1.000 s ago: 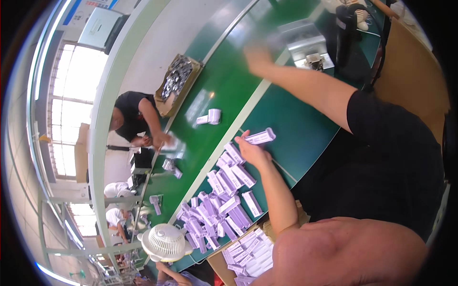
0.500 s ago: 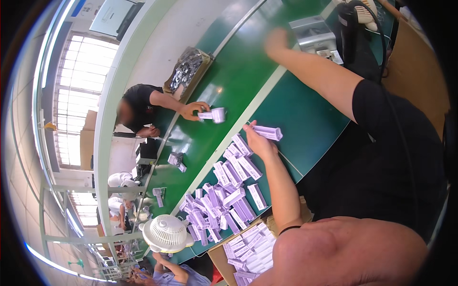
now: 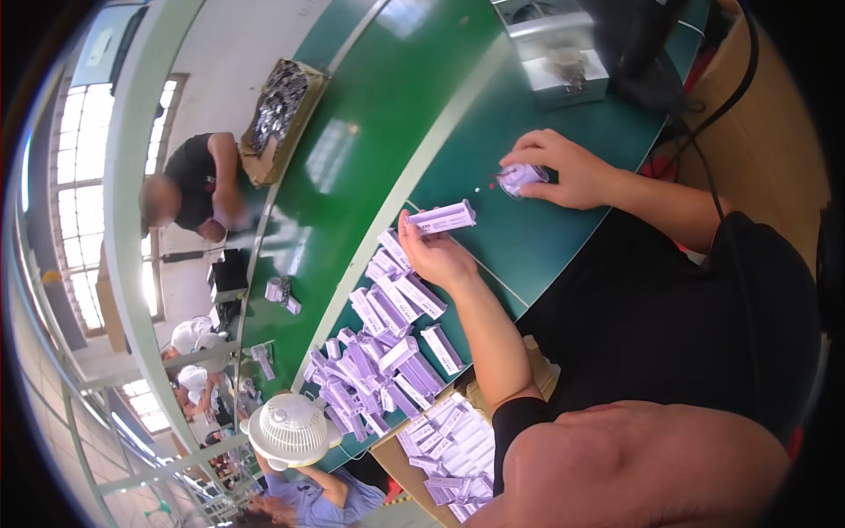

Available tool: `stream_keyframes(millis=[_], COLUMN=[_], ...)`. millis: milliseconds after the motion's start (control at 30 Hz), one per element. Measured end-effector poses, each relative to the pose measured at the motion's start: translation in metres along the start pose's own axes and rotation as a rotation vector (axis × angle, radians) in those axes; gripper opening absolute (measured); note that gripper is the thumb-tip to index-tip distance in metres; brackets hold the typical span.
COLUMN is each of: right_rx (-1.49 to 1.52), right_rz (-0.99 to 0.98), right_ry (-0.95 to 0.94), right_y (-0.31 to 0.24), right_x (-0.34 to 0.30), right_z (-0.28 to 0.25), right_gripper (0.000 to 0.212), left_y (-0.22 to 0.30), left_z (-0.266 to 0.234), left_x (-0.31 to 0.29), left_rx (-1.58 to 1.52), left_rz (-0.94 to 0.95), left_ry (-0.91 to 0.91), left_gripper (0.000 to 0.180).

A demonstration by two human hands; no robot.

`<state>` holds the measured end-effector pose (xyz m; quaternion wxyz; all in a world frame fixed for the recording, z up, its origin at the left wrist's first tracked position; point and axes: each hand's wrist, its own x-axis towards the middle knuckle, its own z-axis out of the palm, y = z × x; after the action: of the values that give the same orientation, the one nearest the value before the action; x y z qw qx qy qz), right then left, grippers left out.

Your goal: Assemble small electronic housings using an electric screwdriver on a factory assembly line.

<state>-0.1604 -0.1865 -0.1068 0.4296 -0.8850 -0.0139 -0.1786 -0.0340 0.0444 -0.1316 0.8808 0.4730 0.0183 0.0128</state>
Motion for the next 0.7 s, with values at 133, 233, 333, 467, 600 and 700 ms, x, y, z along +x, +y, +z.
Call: stream_keyframes(millis=[133,233,333,467,600,700], right_rx=[-0.021,-0.125,-0.16,-0.174,-0.16,-0.125], right_rz=[-0.031,-0.102,-0.171,-0.243,-0.22,-0.217], right_ry=[0.058,0.161,0.248,0.295,0.299,0.278], right_y=[0.004,0.002,0.005,0.004,0.007,0.006], right_x=[-0.024,-0.025,-0.021,-0.013,-0.01,-0.008], right_z=[0.0,0.001,0.008,0.016,0.02,0.02], right_gripper=[0.039,0.035,0.028,0.017,0.013,0.009], left_y=[0.006,0.0,-0.003,-0.002,0.001,0.001], left_z=[0.008,0.008,0.007,0.006,0.01,0.009], left_x=[-0.011,-0.013,-0.014,-0.013,-0.018,-0.018], left_rx=[0.082,0.072,0.051,-0.005,-0.06,-0.078], left_rz=[-0.024,-0.033,-0.046,-0.069,-0.106,-0.037], left_ry=[-0.049,-0.123,-0.174,-0.19,-0.213,-0.296], left_gripper=[0.039,0.038,0.036,0.035,0.036,0.035])
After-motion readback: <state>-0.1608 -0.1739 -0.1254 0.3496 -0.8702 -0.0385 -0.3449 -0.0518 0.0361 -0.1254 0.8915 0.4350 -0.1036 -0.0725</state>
